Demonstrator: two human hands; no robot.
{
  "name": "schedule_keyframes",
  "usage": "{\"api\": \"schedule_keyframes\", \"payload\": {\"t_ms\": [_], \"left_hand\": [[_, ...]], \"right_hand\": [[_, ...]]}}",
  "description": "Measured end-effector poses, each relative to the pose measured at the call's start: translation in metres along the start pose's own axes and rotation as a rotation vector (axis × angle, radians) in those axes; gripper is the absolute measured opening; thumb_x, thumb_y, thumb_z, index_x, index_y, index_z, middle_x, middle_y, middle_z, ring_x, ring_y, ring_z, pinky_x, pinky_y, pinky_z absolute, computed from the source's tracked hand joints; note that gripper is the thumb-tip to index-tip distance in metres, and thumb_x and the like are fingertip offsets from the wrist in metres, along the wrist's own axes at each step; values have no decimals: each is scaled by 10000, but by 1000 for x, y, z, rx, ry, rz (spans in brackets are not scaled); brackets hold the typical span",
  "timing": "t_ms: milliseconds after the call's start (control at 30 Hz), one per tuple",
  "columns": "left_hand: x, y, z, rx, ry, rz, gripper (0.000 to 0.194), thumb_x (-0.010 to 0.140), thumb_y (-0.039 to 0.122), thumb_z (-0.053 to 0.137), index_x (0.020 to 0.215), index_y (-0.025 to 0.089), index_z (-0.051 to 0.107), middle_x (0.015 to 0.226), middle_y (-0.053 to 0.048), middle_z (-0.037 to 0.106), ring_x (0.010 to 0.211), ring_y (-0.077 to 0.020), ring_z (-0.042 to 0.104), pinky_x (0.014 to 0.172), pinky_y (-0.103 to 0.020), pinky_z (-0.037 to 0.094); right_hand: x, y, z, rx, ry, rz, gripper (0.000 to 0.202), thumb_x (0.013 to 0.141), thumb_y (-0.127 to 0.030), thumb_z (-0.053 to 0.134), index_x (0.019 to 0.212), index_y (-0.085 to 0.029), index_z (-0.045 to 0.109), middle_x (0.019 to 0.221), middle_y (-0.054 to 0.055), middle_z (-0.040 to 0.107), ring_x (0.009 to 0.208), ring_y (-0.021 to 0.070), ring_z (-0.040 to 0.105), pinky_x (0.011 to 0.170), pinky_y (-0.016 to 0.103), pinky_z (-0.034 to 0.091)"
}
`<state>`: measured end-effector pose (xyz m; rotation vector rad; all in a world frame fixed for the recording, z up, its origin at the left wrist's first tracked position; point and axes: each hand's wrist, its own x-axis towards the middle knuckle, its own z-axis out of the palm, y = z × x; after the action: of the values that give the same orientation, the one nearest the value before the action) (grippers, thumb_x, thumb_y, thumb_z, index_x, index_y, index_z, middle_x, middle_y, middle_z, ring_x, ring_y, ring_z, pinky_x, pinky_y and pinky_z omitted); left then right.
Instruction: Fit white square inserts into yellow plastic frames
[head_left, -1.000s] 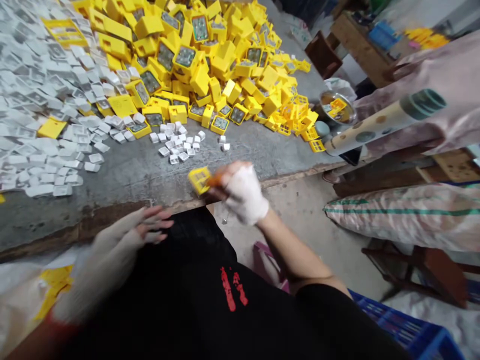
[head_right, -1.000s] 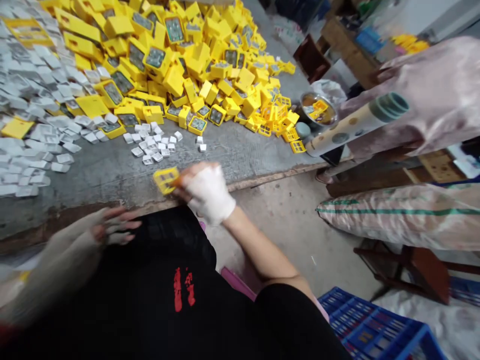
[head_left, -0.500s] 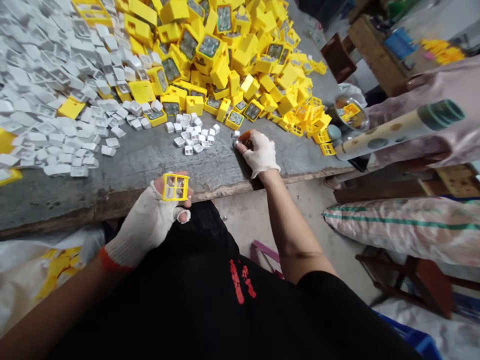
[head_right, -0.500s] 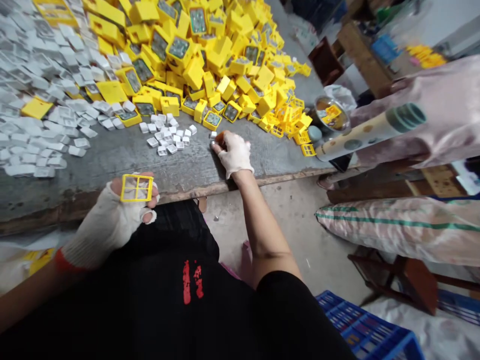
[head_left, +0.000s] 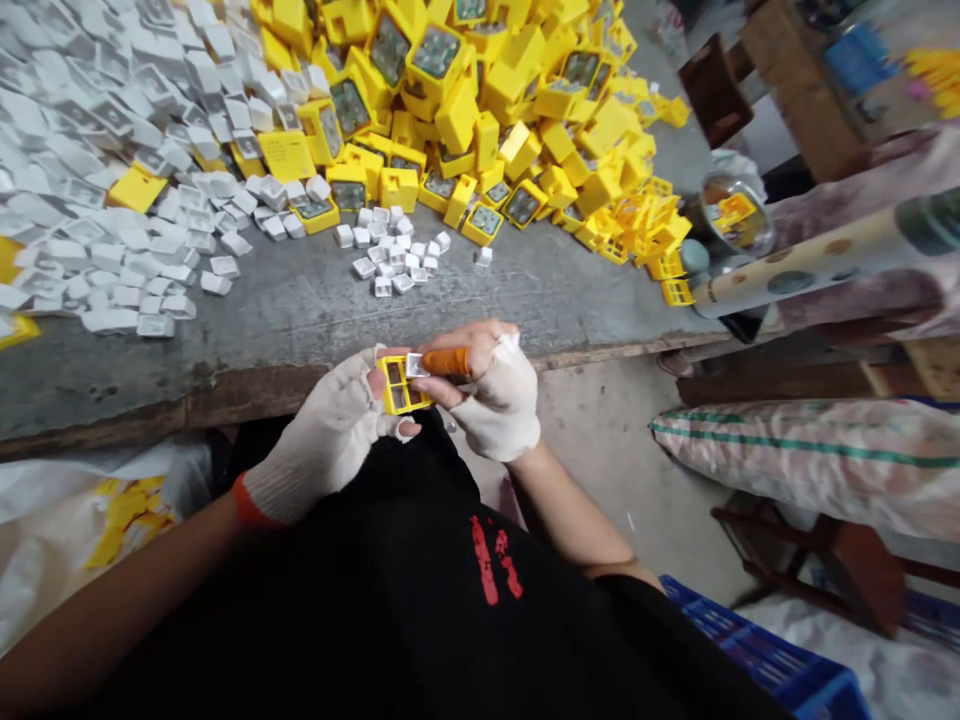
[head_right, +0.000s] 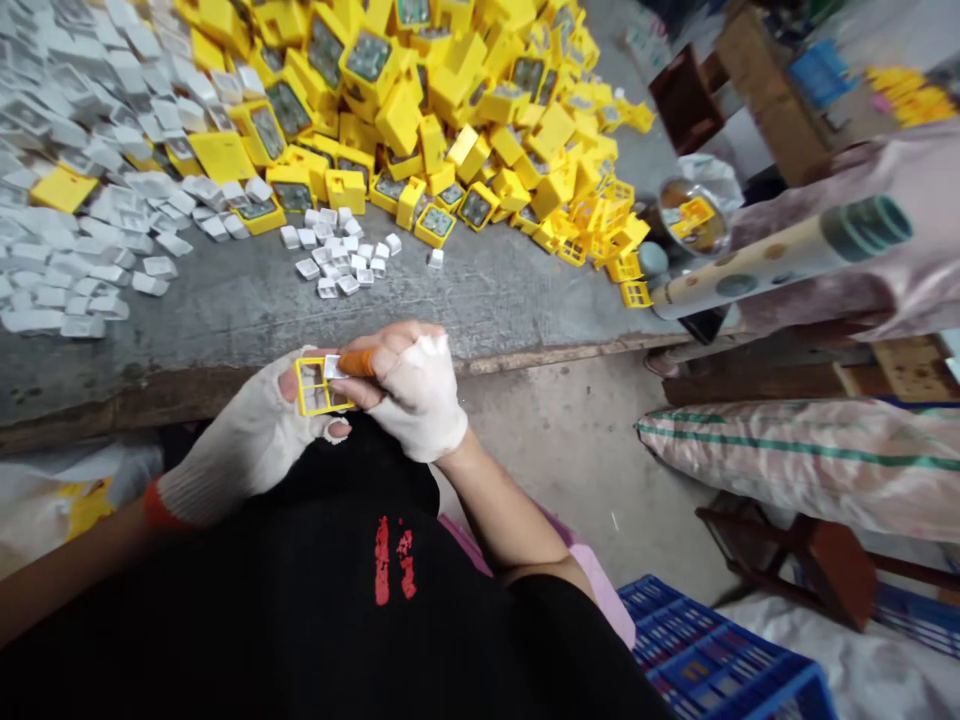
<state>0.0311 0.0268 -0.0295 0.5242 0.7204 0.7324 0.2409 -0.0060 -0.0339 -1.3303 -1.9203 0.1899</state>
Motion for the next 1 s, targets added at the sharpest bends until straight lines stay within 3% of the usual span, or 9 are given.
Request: {"api": "schedule_keyframes", "payload": {"t_ms": [67,133,233,333,400,500,667,867,1000], "left_hand": [[-1,0,1,-25,-27,-23,468,806,474,1083,1124,217,854,1129,-87,834,935,-248,770,665,-297,659],[-2,0,1,-38,-38,-51,413,845,457,1062,1116,213,869,1080,-78,841,927,-247,773,658,-283,651],[-2,0,-2,-46,-15,-67,412,850,428,1058,1146,204,881,1077,-85,854,941,-260,788,653,-283,656],[1,1,-1,-61,37,-27,476,787,478,1083,1092,189,859,1034,-96,835,883,-247,775,613,-274,642],[3,3,2,-54,86,-27,434,819,477,1047,1063,188,834,1008,-93,818,836,-228,757,600,-266,626],[4,6,6,-30,129,-26,432,830,469,1023,1071,181,808,980,-90,800,807,-222,737,584,-263,600],[5,5,6,6,159,10,486,796,478,1028,1069,166,775,979,-95,786,770,-231,722,548,-275,563],[2,2,4,13,151,29,391,905,461,940,1098,175,756,1025,-103,793,805,-232,736,582,-279,568],[-1,2,3,3,166,29,356,945,441,920,1108,170,757,1045,-101,804,824,-232,760,599,-280,580]], "right_hand": [[-5,-2,4,-2,22,-11,261,1170,-502,676,1096,-330,859,1128,47,878,1060,287,770,1058,530,586],[-7,5,0,34,-49,-33,288,1182,-496,655,1101,-319,868,1240,55,875,1116,277,767,1053,501,595],[1,33,-17,76,-130,-13,268,1167,-497,672,1257,-347,875,1449,53,822,1245,288,764,1090,489,612],[31,83,-32,-105,-13,236,251,1111,-360,716,1320,-326,849,1319,81,830,1223,325,770,1139,556,609],[58,117,-34,-277,-95,406,265,1015,-260,791,1274,-285,842,1214,100,835,1113,334,773,1122,606,606],[88,145,-25,-421,-282,440,286,943,-186,795,1218,-258,829,1157,96,830,1100,344,762,1096,617,606],[79,135,-17,-327,-242,334,101,939,-239,751,1029,-246,795,1070,88,807,994,301,734,1000,507,630],[40,103,-18,30,-148,274,351,930,-277,722,1261,-269,838,1029,30,749,953,241,698,930,432,645],[28,77,-14,147,-107,217,232,954,-330,719,1126,-280,867,997,30,739,949,239,698,908,429,634]]}}
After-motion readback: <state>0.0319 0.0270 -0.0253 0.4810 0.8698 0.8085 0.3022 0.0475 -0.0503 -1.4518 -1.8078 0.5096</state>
